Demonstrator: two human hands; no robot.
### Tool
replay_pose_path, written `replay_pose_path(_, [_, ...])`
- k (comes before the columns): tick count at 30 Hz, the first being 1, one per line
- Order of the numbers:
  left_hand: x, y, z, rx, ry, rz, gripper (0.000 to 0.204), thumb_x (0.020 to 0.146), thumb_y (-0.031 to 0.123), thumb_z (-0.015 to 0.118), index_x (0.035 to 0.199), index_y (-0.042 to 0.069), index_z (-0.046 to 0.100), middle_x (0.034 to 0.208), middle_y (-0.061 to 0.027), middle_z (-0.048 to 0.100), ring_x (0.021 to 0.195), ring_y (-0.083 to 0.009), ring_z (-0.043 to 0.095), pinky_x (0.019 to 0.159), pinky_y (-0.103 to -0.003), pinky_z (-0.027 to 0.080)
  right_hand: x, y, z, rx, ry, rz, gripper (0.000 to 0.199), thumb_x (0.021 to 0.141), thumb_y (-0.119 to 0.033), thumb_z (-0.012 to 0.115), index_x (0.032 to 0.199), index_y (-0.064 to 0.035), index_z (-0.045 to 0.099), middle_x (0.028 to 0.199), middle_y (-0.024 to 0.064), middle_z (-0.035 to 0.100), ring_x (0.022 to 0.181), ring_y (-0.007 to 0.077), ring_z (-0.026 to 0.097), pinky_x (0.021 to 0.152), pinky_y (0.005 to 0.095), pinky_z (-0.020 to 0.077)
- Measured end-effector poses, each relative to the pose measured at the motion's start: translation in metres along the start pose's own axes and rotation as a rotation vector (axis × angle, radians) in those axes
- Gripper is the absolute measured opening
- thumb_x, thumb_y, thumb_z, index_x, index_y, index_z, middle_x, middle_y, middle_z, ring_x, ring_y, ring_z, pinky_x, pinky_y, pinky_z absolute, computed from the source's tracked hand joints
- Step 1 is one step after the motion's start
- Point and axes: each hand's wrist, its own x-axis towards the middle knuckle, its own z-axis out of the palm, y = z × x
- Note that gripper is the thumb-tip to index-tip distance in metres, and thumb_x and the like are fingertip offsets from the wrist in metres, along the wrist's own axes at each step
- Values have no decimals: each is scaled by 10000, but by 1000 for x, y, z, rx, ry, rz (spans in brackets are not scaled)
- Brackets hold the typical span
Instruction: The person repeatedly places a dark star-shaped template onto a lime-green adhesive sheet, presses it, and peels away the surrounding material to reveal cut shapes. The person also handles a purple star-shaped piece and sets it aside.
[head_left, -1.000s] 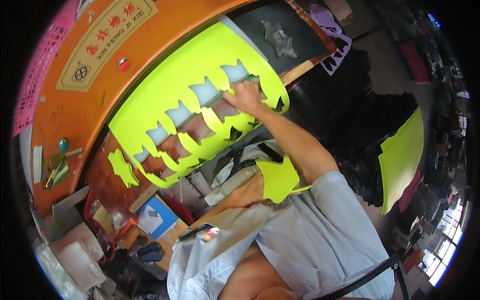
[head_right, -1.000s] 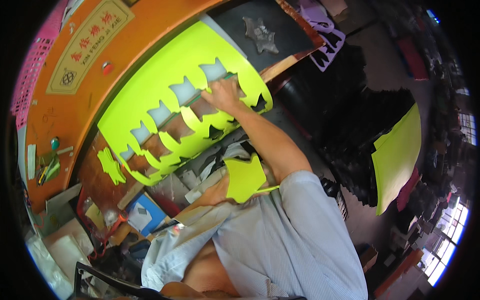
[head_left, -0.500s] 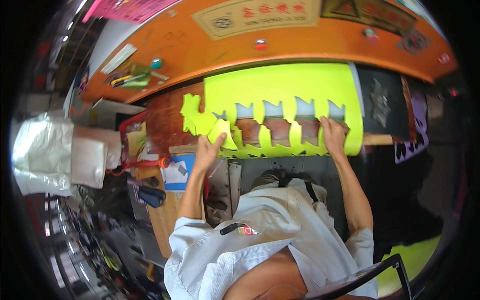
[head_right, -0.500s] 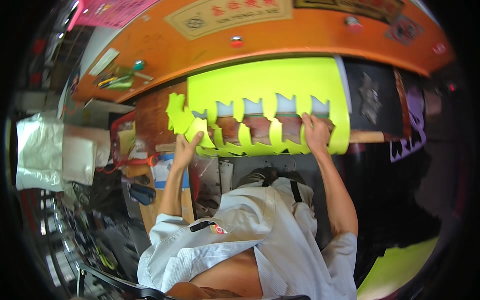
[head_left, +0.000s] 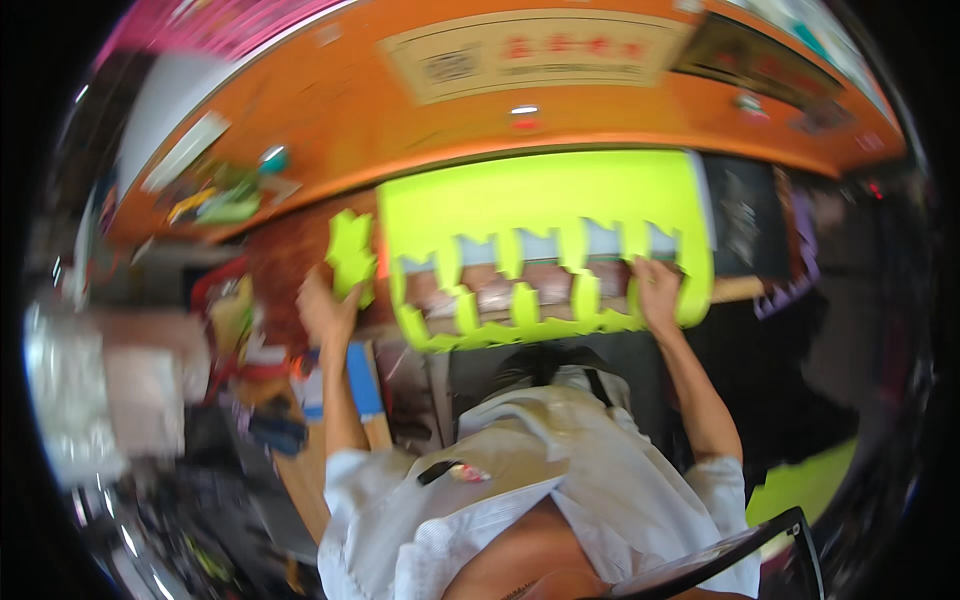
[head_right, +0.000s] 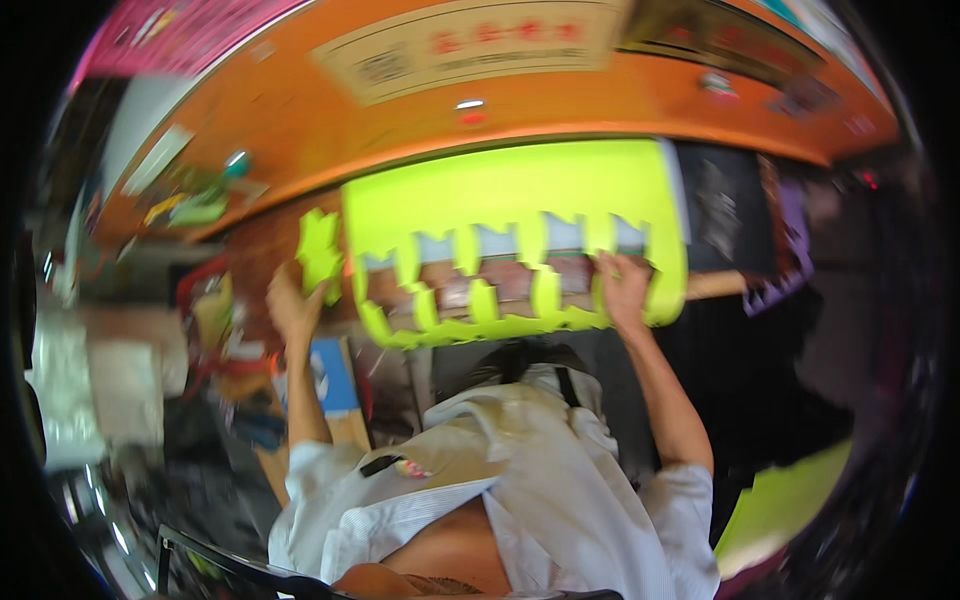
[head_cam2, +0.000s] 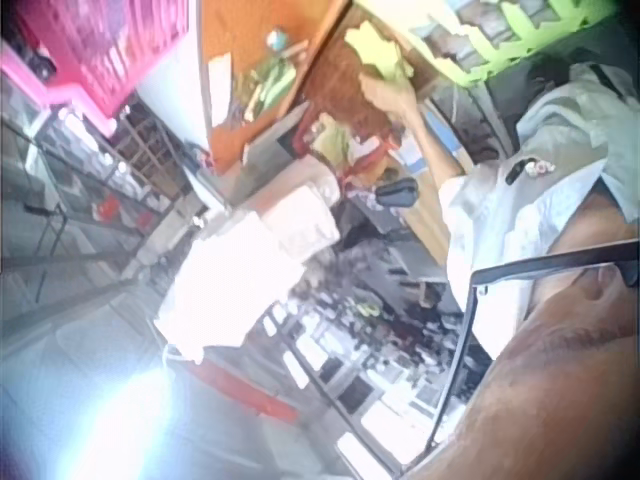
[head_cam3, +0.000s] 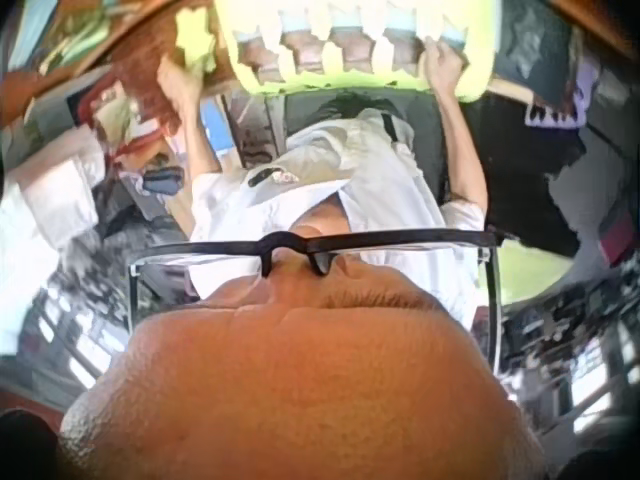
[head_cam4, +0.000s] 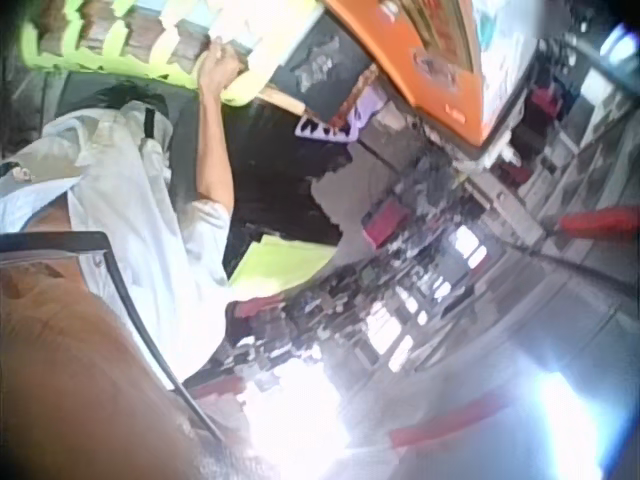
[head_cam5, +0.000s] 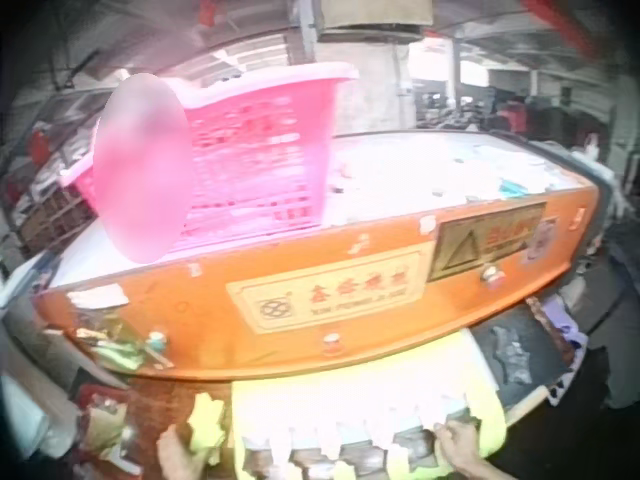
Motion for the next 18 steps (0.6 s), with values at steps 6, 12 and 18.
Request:
replay_pose_path(6, [-87,76,23,-725,-353,-254,477,1066,408,606,1140,-62,647,906,-162,705,838,-230,651,771,-383,518,1,-6,2,-110,75,-23,349,975,-360,709,900,-26,778,732,200,700,655,353,692,618,458,511])
replay_pose_path(12, [-42,78,25,-762,-192,-187,341,1093,315,582,895,40,619,688,16,563,587,-69,457,558,-267,358,21,-45,-18,-37,128,118,375,947,-316,725,763,10,708,677,205,659,597,372,659,576,470,477])
replay_pose_path(18, [-10,134,-14,-188,48,85,424,1038,321,628,1215,-64,627,1062,-238,683,1010,-376,621,922,-483,475,49,-52,-31,-150,46,-15,363,921,-342,741,799,-7,675,689,197,672,623,411,644,604,482,496])
